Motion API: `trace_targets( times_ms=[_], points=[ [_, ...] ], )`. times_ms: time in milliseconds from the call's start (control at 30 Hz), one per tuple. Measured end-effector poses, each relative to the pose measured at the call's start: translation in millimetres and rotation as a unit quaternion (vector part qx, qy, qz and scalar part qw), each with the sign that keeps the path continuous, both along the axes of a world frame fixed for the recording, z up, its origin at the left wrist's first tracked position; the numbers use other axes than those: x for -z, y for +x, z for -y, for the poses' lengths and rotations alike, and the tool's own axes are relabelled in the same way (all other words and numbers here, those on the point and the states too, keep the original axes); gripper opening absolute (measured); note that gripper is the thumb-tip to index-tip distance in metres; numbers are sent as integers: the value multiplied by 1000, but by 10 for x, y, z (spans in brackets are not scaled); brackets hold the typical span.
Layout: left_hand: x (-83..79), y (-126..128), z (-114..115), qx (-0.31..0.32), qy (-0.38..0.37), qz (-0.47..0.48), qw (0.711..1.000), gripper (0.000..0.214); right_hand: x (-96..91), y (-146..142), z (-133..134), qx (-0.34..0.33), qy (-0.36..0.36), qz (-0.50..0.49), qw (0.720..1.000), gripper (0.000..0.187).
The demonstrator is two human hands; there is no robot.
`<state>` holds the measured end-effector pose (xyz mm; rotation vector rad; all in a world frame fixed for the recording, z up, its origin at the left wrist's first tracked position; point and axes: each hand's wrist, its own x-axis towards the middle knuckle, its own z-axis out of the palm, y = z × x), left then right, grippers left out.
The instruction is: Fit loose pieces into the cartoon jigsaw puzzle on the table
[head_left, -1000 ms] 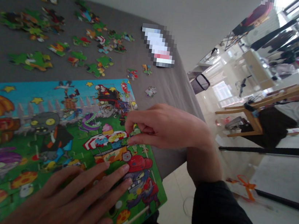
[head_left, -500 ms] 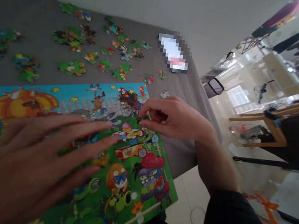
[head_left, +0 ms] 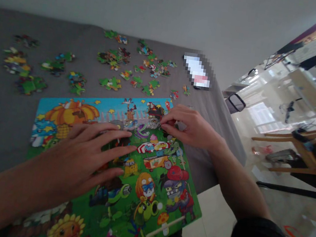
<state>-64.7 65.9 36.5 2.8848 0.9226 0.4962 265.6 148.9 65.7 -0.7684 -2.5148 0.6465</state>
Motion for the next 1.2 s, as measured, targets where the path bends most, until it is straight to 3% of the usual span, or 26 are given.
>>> trace_targets(
  times_ms=[233, 433, 600, 767, 1000, 1200],
  points=[
    [17, 13, -17, -7, 13, 40, 999, 41, 74, 10, -39, 10, 11, -26, 1000, 12],
    [-8, -218, -199, -52, 39, 45, 997, 40, 130, 79, -183, 86, 32, -60, 994, 11],
    [19, -341, -332, -102, 26, 36, 994, 45, 241, 35, -375, 151, 7, -77, 985, 16],
    [83, -427, -419, -136, -11, 25, 990, 49, 285, -223, -643, 130, 36, -23, 991, 20],
    [156, -569, -571, -208, -61, 50, 975, 38, 201, -764, -1077, 109, 57, 72, 990, 23],
    [210, -643, -644, -239, -49, 55, 968, 36, 174, -1227, -1117, 47, 66, 112, 990, 31]
  ],
)
